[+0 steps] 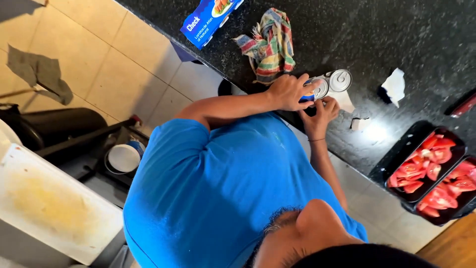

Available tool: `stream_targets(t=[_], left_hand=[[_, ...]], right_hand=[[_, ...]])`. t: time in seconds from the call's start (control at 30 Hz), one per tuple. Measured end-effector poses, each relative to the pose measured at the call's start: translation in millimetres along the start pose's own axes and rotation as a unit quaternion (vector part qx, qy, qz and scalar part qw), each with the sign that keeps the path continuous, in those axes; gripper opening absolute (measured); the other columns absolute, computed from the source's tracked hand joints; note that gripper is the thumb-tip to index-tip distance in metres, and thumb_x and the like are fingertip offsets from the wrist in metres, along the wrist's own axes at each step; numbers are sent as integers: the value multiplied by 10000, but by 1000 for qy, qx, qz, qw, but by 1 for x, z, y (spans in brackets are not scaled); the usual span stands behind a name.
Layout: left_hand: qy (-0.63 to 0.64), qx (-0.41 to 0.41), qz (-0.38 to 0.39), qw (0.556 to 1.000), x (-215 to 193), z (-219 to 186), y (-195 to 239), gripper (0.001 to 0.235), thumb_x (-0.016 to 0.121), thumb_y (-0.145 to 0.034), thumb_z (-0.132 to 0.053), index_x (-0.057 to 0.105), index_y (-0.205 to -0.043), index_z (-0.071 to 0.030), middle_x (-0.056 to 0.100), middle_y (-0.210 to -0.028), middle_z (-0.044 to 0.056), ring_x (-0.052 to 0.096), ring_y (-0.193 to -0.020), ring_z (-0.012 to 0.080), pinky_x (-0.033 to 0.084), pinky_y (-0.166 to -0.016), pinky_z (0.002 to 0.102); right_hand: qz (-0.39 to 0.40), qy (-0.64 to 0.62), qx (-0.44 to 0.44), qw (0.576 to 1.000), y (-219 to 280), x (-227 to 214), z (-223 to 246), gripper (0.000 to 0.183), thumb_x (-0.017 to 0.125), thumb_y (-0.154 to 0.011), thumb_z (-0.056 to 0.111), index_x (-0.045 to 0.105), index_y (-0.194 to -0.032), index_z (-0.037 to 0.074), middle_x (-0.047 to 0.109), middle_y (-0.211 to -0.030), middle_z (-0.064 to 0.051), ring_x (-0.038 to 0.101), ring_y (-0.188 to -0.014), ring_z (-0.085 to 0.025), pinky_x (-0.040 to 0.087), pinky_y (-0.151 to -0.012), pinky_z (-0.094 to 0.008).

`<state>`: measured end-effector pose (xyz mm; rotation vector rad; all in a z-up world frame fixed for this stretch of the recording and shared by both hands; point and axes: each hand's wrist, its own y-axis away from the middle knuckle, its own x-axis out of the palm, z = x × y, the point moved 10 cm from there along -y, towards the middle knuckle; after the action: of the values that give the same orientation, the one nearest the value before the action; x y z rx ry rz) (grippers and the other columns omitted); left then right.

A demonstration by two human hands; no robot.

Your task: Opening several small cans with a manual opener, emptying the contents into a pan, and stirring the food on a stove.

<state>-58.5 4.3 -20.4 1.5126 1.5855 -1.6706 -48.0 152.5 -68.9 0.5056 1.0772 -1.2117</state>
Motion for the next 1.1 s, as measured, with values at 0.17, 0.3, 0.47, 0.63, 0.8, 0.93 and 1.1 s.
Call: stream_targets(t=[0.17, 0.3, 0.47, 0.63, 0.8, 0.93, 1.1], left_hand=[[-10, -16, -22, 1000, 7, 3, 1, 666, 461, -939, -662, 484, -1465, -254, 474, -903, 52, 564, -469, 295, 470, -459, 481], [-4, -12, -37, 999, 3, 1, 1, 639, 445, -951, -632, 496, -1463, -252, 461, -871, 41, 552, -460, 298, 458, -440, 487], [1, -14, -36, 999, 4, -5, 2, 642, 439, -953, -627, 495, -1472, -254, 455, -846, 33, 548, -459, 299, 453, -435, 488], [4, -9, -31, 999, 15, -11, 1, 623, 417, -958, -635, 515, -1463, -285, 441, -825, 44, 526, -449, 314, 449, -445, 502], [-1, -6, 16, 1000, 23, -7, -1, 669, 405, -985, -649, 465, -1522, -254, 438, -815, 12, 521, -438, 269, 437, -414, 457], [-6, -10, 46, 999, 11, -11, -4, 693, 379, -1018, -649, 435, -1548, -206, 454, -803, 19, 473, -417, 209, 415, -396, 403], [89, -83, 242, 963, 27, -2, -1, 1120, 311, -866, -999, 215, -1648, -203, 527, -973, 99, 599, -528, 277, 466, -456, 453]], right_hand=[[-11, -36, 18, 999, -4, -11, 46, 722, 981, -668, 517, 542, -962, 27, 433, -1234, -168, 324, -1365, -459, 253, -1077, -595], [-106, -4, 16, 994, 0, -2, 29, 732, 1018, -693, 449, 398, -818, 79, 424, -1122, -109, 411, -1224, -402, 330, -968, -529], [-140, -25, -18, 990, 5, -10, 25, 753, 1030, -705, 409, 357, -767, 80, 404, -1035, -88, 425, -1104, -366, 333, -914, -478], [-154, -59, -36, 986, 12, -18, 24, 743, 1040, -720, 315, 345, -759, 54, 370, -951, -100, 411, -1010, -359, 335, -941, -504], [-130, -136, -5, 982, 9, -26, 36, 530, 943, -831, 224, 443, -757, 65, 437, -779, -129, 480, -771, -394, 377, -883, -338], [-77, -162, 74, 981, 13, -28, 28, 406, 910, -882, 241, 546, -952, 73, 603, -933, -135, 583, -989, -452, 294, -1062, -771], [-2, -378, 265, 887, 18, -26, 10, 331, 887, -803, 99, 628, -1007, 89, 660, -875, -43, 590, -904, -140, 430, -824, -335]])
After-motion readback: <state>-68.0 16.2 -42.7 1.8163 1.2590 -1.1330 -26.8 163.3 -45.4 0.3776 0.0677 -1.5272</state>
